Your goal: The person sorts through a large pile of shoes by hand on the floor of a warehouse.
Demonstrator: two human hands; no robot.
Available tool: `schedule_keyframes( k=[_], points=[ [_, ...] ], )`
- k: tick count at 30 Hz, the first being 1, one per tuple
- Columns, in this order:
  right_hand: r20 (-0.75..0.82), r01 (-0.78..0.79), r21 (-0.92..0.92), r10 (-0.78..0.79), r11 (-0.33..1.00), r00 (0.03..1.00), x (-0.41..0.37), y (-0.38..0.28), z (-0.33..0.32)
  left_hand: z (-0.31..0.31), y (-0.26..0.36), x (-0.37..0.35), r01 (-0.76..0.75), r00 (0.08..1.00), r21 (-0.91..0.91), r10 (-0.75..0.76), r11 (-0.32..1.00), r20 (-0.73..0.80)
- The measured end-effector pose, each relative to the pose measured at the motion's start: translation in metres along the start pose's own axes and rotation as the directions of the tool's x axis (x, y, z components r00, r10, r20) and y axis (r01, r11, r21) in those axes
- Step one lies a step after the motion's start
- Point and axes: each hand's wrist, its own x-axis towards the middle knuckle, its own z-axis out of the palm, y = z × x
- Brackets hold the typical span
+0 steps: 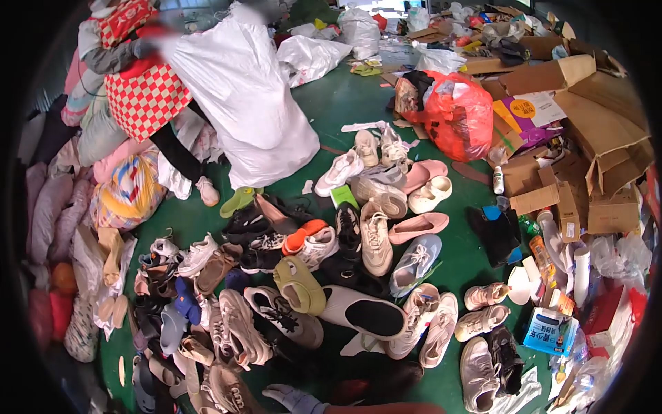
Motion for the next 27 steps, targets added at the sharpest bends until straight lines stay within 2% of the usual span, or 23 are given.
schedule_keyframes(
  k=[1, 2, 3, 4, 5, 6, 7, 8, 10, 11, 13, 14, 16, 17, 18, 19, 20, 22, 23, 24, 25, 26, 27],
  points=[
    [0.005, -0.116, 0.070, 0.116, 0.991, 0.993, 0.003, -0.002, -0.009, 0.001, 0.039, -0.020, -0.113, 0.991, -0.195, 0.097, 0.974, -0.089],
    [-0.035, -0.148, 0.106, 0.152, 0.983, 0.988, 0.008, -0.005, -0.021, 0.001, 0.075, -0.039, -0.246, 0.965, -0.362, 0.193, 0.899, -0.177],
    [0.017, -0.326, 0.273, 0.334, 0.905, 0.942, 0.009, -0.008, -0.028, 0.000, 0.077, -0.023, -0.542, 0.826, -0.352, 0.407, 0.764, -0.389],
    [0.042, -0.399, 0.253, 0.402, 0.882, 0.915, 0.016, -0.013, -0.037, -0.004, 0.124, -0.051, -0.359, 0.932, -0.576, 0.251, 0.734, -0.262],
    [0.024, -0.370, 0.292, 0.380, 0.882, 0.925, 0.017, -0.005, -0.035, -0.017, 0.110, -0.022, -0.306, 0.948, -0.643, 0.289, 0.702, -0.136],
    [0.074, -0.420, 0.412, 0.430, 0.809, 0.900, 0.019, -0.005, -0.035, -0.018, 0.102, 0.000, -0.044, 0.992, -0.765, 0.120, 0.642, 0.044],
    [0.107, -0.440, 0.428, 0.439, 0.790, 0.892, 0.019, -0.004, -0.037, -0.023, 0.095, 0.019, 0.452, 0.668, -0.829, 0.491, 0.329, 0.559],
    [0.104, -0.450, 0.435, 0.453, 0.780, 0.885, 0.024, -0.002, -0.035, 0.005, 0.121, 0.000, 0.183, 0.885, -0.945, 0.373, 0.271, 0.279],
    [0.140, -0.453, 0.503, 0.447, 0.736, 0.883, 0.023, -0.002, -0.029, 0.018, 0.137, -0.006, 0.182, 0.829, -0.903, 0.433, 0.390, 0.354],
    [0.164, -0.468, 0.552, 0.460, 0.691, 0.873, 0.021, -0.001, -0.031, 0.021, 0.147, -0.011, 0.213, 0.810, -0.901, 0.447, 0.379, 0.379],
    [0.170, -0.455, 0.537, 0.438, 0.710, 0.883, 0.023, -0.006, -0.034, 0.033, 0.135, -0.001, 0.248, 0.753, -0.877, 0.487, 0.411, 0.442],
    [0.183, -0.441, 0.529, 0.411, 0.725, 0.893, 0.023, -0.009, -0.035, 0.037, 0.140, -0.007, 0.258, 0.752, -0.877, 0.485, 0.406, 0.446],
    [0.198, -0.457, 0.521, 0.418, 0.721, 0.886, 0.026, -0.014, -0.037, 0.042, 0.159, -0.023, 0.396, 0.791, -0.912, 0.463, 0.110, 0.400],
    [0.064, -0.361, 0.481, 0.379, 0.799, 0.923, 0.026, -0.015, -0.035, 0.040, 0.160, -0.020, 0.424, 0.752, -0.896, 0.500, 0.133, 0.429],
    [-0.069, -0.264, 0.424, 0.322, 0.866, 0.944, 0.027, -0.017, -0.034, 0.039, 0.159, -0.021, 0.357, 0.734, -0.904, 0.528, 0.234, 0.427],
    [-0.124, -0.230, 0.463, 0.319, 0.856, 0.940, 0.029, -0.019, -0.032, 0.037, 0.160, -0.024, 0.279, 0.715, -0.902, 0.557, 0.328, 0.423],
    [-0.127, -0.230, 0.453, 0.318, 0.861, 0.940, 0.032, -0.019, -0.031, 0.047, 0.182, -0.047, -0.038, 0.901, -0.901, 0.406, 0.432, 0.156],
    [-0.143, -0.125, 0.295, 0.173, 0.947, 0.974, 0.039, -0.014, -0.030, 0.055, 0.163, -0.036, 0.020, 0.930, -0.895, 0.320, 0.447, 0.180],
    [-0.088, -0.149, 0.196, 0.169, 0.969, 0.982, 0.044, -0.016, -0.031, 0.058, 0.156, -0.034, 0.056, 0.938, -0.889, 0.282, 0.455, 0.203],
    [-0.099, -0.172, 0.209, 0.196, 0.963, 0.976, 0.045, -0.011, -0.023, 0.062, 0.158, -0.037, 0.098, 0.941, -0.882, 0.246, 0.462, 0.233],
    [-0.074, -0.271, 0.406, 0.327, 0.873, 0.942, 0.049, -0.009, -0.018, 0.066, 0.160, -0.046, 0.122, 0.928, -0.861, 0.250, 0.494, 0.275],
    [-0.027, -0.345, 0.583, 0.443, 0.736, 0.896, 0.053, -0.008, -0.017, 0.074, 0.147, -0.044, 0.044, 0.897, -0.840, 0.348, 0.541, 0.272],
    [-0.015, -0.325, 0.689, 0.461, 0.648, 0.887, 0.056, -0.004, -0.018, 0.081, 0.160, -0.056, 0.077, 0.870, -0.867, 0.392, 0.492, 0.300]
  ],
)
